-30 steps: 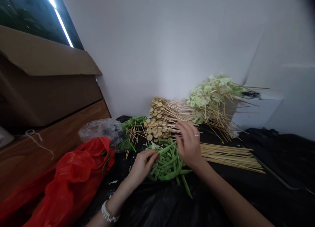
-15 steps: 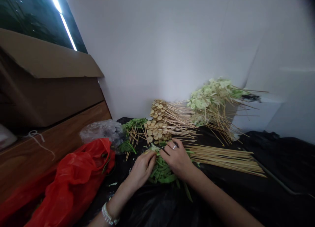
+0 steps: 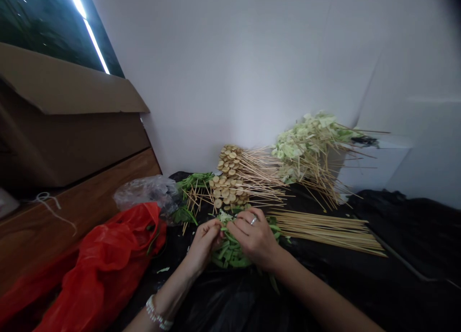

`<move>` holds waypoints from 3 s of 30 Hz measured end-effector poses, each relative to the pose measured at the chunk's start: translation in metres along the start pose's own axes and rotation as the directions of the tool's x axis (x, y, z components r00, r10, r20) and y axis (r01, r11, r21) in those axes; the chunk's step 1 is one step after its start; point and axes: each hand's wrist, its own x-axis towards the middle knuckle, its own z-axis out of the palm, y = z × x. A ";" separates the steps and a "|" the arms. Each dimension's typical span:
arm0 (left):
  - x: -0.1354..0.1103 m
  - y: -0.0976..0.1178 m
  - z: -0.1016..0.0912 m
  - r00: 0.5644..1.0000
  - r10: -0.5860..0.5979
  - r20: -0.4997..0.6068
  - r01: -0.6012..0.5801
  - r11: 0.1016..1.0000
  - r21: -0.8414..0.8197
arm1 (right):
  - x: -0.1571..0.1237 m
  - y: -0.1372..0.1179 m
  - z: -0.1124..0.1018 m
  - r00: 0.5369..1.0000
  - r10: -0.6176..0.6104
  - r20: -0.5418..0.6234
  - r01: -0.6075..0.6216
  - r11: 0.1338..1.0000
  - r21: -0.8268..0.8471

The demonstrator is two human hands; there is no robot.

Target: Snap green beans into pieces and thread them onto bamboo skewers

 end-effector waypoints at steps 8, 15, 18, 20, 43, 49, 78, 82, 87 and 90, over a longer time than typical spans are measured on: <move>0.016 0.006 -0.020 0.955 0.130 -0.266 -0.098 0.987 0.130 | 0.013 0.022 -0.020 0.684 0.727 0.055 -0.549 0.464 0.696; 0.004 0.002 -0.003 0.997 0.083 -0.007 -0.081 0.982 0.172 | 0.013 0.018 -0.005 0.491 0.745 0.451 -0.542 -0.144 0.828; 0.001 0.001 0.002 0.984 0.075 0.163 -0.110 0.971 0.213 | 0.011 0.013 -0.001 0.494 0.729 0.474 -0.543 -0.167 0.823; 0.000 0.000 0.003 0.968 0.055 0.243 -0.107 0.973 0.205 | 0.010 0.010 -0.001 0.508 0.711 0.486 -0.551 -0.165 0.818; 0.018 0.004 -0.020 0.924 0.042 -0.379 -0.102 0.985 -0.138 | 0.005 0.015 0.006 0.442 0.782 0.439 -0.638 -0.070 0.767; 0.008 0.009 -0.008 0.999 -0.010 -0.037 0.009 0.999 -0.050 | 0.004 0.009 0.005 0.520 0.617 0.591 -0.724 -0.049 0.688; -0.005 0.012 0.002 0.860 -0.293 0.419 0.445 0.833 -0.330 | 0.003 0.009 -0.003 0.835 0.498 0.235 -0.537 0.643 0.547; -0.004 0.007 0.002 0.723 -0.383 0.575 0.627 0.712 -0.315 | 0.004 0.014 -0.007 0.895 0.326 0.305 -0.445 0.699 0.560; 0.000 0.007 -0.006 0.777 -0.355 0.519 0.617 0.593 -0.518 | -0.008 0.045 -0.006 0.811 0.307 0.498 -0.527 0.752 0.395; 0.003 0.008 -0.011 0.849 -0.291 0.440 0.525 0.555 -0.646 | -0.017 0.050 -0.003 0.750 0.231 0.619 -0.462 0.853 0.242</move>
